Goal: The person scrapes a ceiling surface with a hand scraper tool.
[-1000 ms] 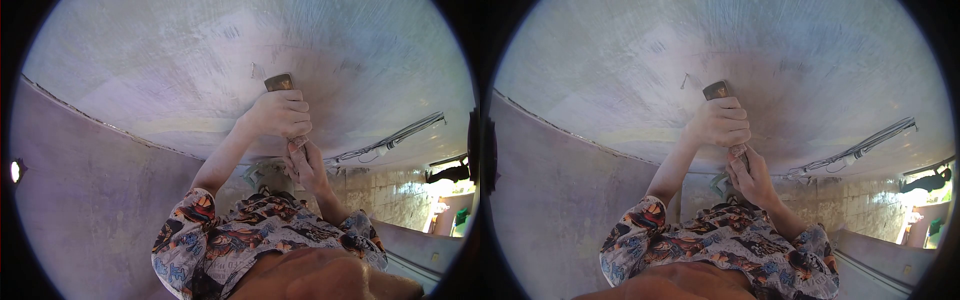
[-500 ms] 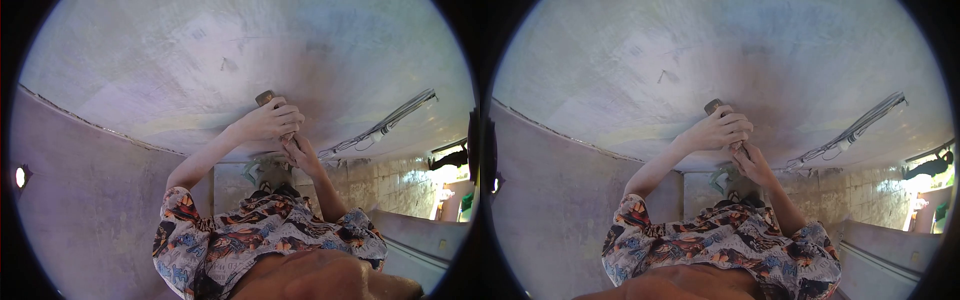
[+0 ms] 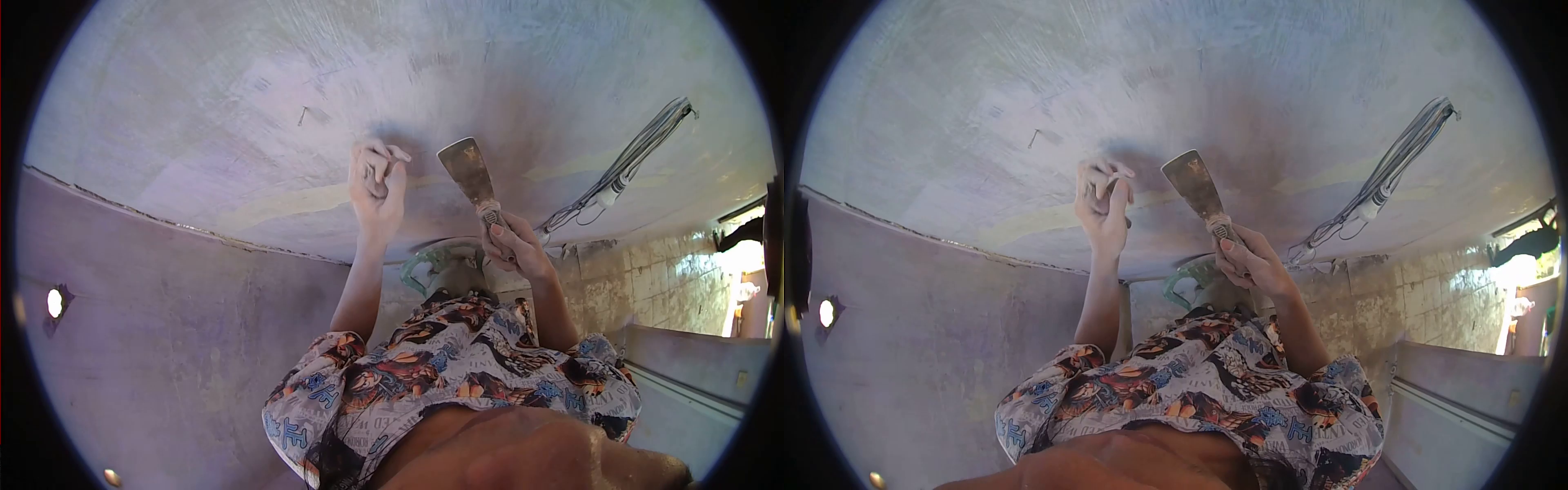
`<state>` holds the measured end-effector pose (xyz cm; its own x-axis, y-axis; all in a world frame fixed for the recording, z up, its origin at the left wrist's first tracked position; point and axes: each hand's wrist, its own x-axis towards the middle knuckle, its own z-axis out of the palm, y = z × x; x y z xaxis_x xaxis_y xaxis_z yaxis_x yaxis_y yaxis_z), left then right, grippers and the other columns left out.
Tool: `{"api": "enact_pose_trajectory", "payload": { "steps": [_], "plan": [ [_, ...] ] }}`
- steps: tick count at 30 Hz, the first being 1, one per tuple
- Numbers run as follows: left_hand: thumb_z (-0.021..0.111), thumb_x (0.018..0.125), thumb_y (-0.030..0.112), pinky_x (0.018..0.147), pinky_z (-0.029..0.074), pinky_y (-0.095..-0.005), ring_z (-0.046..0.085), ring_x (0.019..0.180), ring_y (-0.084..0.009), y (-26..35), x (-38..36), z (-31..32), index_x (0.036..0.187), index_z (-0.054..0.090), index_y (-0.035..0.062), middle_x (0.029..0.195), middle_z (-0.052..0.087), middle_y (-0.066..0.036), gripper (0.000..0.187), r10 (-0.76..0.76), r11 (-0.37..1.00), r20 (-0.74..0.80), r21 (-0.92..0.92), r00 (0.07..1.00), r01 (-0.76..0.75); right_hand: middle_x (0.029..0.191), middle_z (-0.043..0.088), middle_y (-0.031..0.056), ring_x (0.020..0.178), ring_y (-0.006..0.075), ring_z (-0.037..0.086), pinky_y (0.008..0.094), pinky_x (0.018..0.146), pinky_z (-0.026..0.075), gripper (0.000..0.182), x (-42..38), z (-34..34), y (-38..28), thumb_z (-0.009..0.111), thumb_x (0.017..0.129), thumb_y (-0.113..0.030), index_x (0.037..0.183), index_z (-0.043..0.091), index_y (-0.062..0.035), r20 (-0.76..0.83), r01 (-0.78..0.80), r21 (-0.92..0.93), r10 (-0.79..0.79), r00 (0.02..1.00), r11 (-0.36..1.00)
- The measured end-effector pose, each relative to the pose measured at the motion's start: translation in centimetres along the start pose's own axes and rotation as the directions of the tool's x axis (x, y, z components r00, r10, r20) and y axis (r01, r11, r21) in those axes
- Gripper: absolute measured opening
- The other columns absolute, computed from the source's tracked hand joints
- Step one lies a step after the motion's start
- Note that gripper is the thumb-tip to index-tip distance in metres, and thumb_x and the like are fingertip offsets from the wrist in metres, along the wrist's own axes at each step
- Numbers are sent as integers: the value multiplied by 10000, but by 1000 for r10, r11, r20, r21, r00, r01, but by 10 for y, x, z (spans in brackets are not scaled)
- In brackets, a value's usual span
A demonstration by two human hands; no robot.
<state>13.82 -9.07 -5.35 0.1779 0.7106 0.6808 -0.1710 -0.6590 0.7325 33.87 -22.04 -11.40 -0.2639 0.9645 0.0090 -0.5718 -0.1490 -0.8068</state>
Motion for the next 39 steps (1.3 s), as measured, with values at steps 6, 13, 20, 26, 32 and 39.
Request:
{"api": "enact_pose_trajectory", "payload": {
  "steps": [6, 13, 20, 26, 32, 39],
  "plan": [
    [681, 880, -3, 505, 345, -180, 479, 637, -25, 9, 5, 14, 820, 574, 28, 885, 606, -57, 126, -286, 958, 104, -2, 953, 287, 700, 470, 20, 449, 36, 345, 190, 366, 242, 351, -2, 8, -5, 560, 984, -364, 1074, 496, -31, 98, -34, -67, 40, 994, 997],
    [593, 965, 238, 404, 240, -218, 356, 425, -69, 17, 3, -5, 733, 533, 57, 586, 473, -10, 301, -471, 874, -50, -167, 881, 457, 727, 473, 3, 461, 28, 340, 187, 385, 255, 336, 1, 0, 1, 525, 1005, -346, 1091, 499, -22, 150, -2, -55, 10, 989, 998],
    [452, 983, 430, 537, 356, -289, 412, 636, -147, 9, -17, 5, 905, 400, 121, 809, 383, -37, 323, -274, 606, 175, -732, 946, 311, 857, 525, 54, 511, 31, 366, 175, 406, 290, 358, 13, 26, -5, 438, 1038, -192, 1357, 429, -32, -32, 308, -117, -314, 949, 944],
    [545, 977, 393, 755, 409, -298, 465, 910, -183, 21, -44, -1, 1023, 464, 79, 1017, 420, -37, 327, -300, 804, 26, -531, 953, 268, 1116, 541, 153, 785, 170, 539, 264, 696, 448, 315, 40, 22, 1, 546, 948, -71, 1256, 565, -11, 74, 335, -599, -366, 928, 727],
    [629, 955, 286, 868, 466, -339, 549, 1027, -210, 21, -72, 11, 1092, 518, 9, 1102, 465, -65, 328, -290, 862, -40, -446, 956, 243, 1159, 513, 186, 1116, 318, 509, 363, 974, 397, 434, 41, 38, 11, 747, 811, -187, 1183, 633, 5, 187, 475, -712, -512, 838, 517],
    [561, 989, 313, 926, 434, -373, 544, 1067, -241, 23, -92, -11, 1043, 557, 1, 1107, 491, -120, 317, -216, 969, 58, -110, 975, 221, 1168, 502, 187, 1116, 322, 501, 374, 993, 373, 459, 46, 24, 32, 687, 882, -326, 1182, 629, 16, 163, 414, -354, -381, 910, 838]
  ]
}}
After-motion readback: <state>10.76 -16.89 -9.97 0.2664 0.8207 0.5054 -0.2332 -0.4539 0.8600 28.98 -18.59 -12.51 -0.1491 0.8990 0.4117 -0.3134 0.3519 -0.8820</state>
